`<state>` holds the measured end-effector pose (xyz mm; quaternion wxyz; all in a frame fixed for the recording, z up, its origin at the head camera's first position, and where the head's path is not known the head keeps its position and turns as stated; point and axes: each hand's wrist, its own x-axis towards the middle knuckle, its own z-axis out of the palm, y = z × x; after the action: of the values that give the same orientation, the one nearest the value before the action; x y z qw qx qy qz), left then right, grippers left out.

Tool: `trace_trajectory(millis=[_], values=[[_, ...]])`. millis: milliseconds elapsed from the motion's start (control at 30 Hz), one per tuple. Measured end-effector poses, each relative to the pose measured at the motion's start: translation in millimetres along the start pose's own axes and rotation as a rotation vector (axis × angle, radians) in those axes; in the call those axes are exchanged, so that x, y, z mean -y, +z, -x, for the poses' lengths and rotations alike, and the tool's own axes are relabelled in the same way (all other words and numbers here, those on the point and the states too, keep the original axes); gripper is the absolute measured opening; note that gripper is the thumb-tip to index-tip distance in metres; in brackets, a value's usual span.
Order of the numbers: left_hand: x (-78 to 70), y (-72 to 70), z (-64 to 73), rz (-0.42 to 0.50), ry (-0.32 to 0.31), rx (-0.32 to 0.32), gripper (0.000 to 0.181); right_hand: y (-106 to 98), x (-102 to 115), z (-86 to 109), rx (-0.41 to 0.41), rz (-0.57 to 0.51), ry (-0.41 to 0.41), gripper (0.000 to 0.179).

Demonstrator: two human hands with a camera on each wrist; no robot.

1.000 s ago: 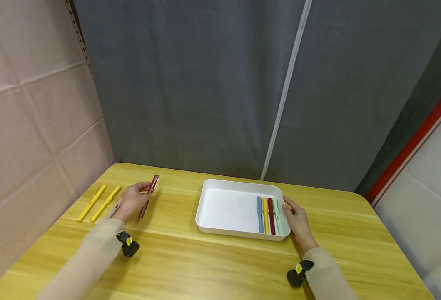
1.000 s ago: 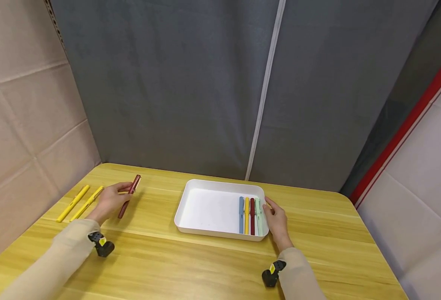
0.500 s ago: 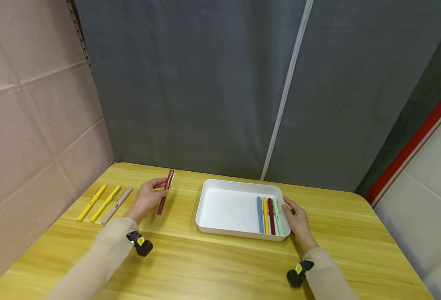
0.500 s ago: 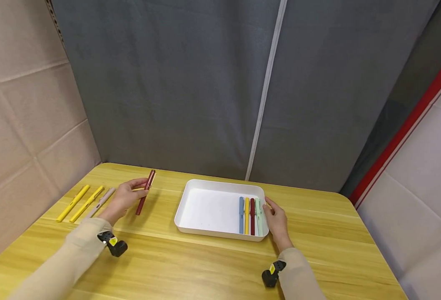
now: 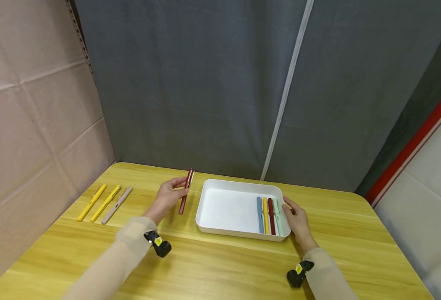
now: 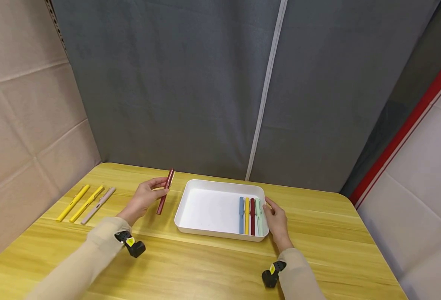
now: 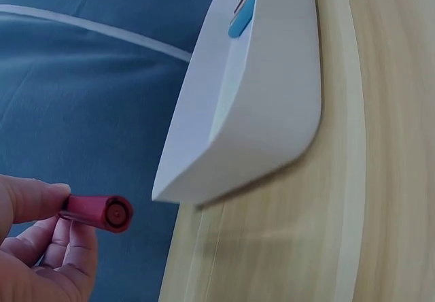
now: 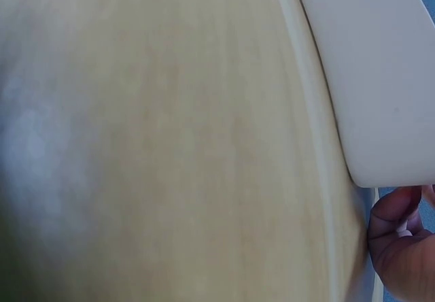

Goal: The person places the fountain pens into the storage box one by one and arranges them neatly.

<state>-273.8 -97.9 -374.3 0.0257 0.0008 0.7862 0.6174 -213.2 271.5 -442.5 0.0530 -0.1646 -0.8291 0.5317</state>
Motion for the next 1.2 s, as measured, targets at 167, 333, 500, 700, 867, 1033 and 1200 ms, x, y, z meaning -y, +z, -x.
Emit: trace_trajectory(millis=[167, 333, 500, 700, 867, 1033, 1200], values=[[-4.8, 20.8, 0.3, 0.050, 0.003, 0.009, 0.042, 0, 0, 0.2, 0.000, -0.001, 0.004, 0.044], [-7.3, 38.8, 0.8, 0.075, -0.009, 0.021, 0.041, 0, 0, -0.1, -0.004, 0.000, 0.011, 0.044], [-7.9, 51.8, 1.7, 0.100, -0.018, 0.024, 0.041, 0, 1, -0.4, -0.001, 0.003, 0.009, 0.044], [-7.7, 66.5, 2.4, 0.131, -0.039, 0.035, 0.041, -1, 1, -0.4, 0.004, -0.002, 0.005, 0.044], [-6.6, 80.4, 4.3, 0.154, -0.034, 0.059, 0.040, -1, 1, -0.1, 0.001, -0.009, -0.003, 0.044], [-6.1, 96.4, 7.8, 0.155, -0.020, 0.086, 0.038, -1, 1, -0.1, -0.003, -0.002, -0.007, 0.044], [-2.2, 112.3, 9.4, 0.151, -0.043, 0.100, 0.038, -1, 1, -0.9, -0.004, -0.001, -0.005, 0.044]])
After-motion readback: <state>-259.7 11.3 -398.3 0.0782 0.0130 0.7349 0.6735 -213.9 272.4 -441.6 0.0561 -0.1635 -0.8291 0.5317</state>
